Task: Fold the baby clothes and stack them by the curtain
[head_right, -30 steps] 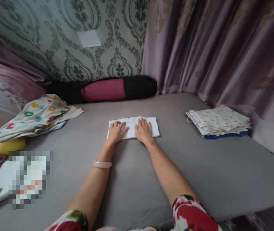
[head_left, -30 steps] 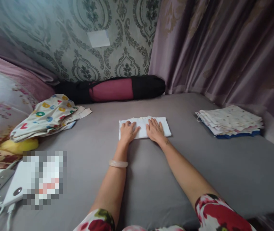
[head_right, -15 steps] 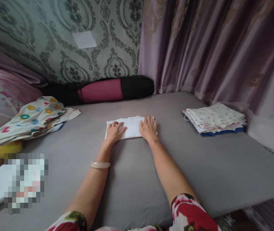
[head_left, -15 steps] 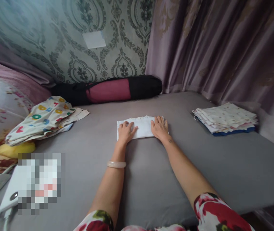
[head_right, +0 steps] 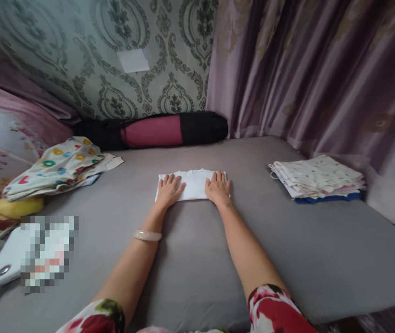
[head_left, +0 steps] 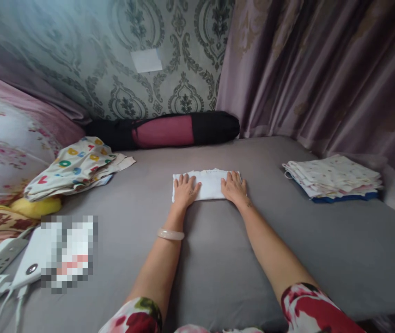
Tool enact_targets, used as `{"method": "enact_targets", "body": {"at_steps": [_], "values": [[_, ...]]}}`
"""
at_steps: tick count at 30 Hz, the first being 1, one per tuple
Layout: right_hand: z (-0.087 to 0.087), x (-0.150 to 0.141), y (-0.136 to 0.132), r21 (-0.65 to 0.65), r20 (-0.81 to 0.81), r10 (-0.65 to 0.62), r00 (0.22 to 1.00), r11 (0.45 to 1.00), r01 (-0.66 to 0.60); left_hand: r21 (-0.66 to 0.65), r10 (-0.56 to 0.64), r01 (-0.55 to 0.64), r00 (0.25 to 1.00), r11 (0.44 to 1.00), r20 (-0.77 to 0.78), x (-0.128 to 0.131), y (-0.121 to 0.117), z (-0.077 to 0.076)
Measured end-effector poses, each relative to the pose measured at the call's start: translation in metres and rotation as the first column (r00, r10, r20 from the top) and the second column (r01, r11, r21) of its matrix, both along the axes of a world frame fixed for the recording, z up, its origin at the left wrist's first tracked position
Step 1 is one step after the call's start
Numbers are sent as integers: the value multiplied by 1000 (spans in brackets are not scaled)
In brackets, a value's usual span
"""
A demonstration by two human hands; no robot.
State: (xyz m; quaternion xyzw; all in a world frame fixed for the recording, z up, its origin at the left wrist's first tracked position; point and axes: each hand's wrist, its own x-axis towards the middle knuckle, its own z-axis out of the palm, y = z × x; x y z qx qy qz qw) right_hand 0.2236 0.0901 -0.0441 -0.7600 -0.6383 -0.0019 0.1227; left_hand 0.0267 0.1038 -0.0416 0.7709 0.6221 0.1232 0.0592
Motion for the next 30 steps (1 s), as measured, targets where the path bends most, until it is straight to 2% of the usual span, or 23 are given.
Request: {"method": "enact_targets", "body": {"at_steps": [6, 12, 21, 30], "values": [[13, 6, 16, -27, 64, 27, 998, 999, -25, 28, -34, 33, 999, 999, 30, -8, 13, 3], [23, 18, 36, -117, 88, 107, 990, 988, -96, -44, -30, 31, 999, 999, 16, -23, 42, 14], [23, 28, 46, -228, 164, 226, 960, 956, -186, -128, -34, 24, 996, 992, -82, -36, 69, 15], [23, 30, 53, -245, 171, 226, 959, 953, -181, -208, -32, 12, 995, 978, -92, -34, 80, 18]]}}
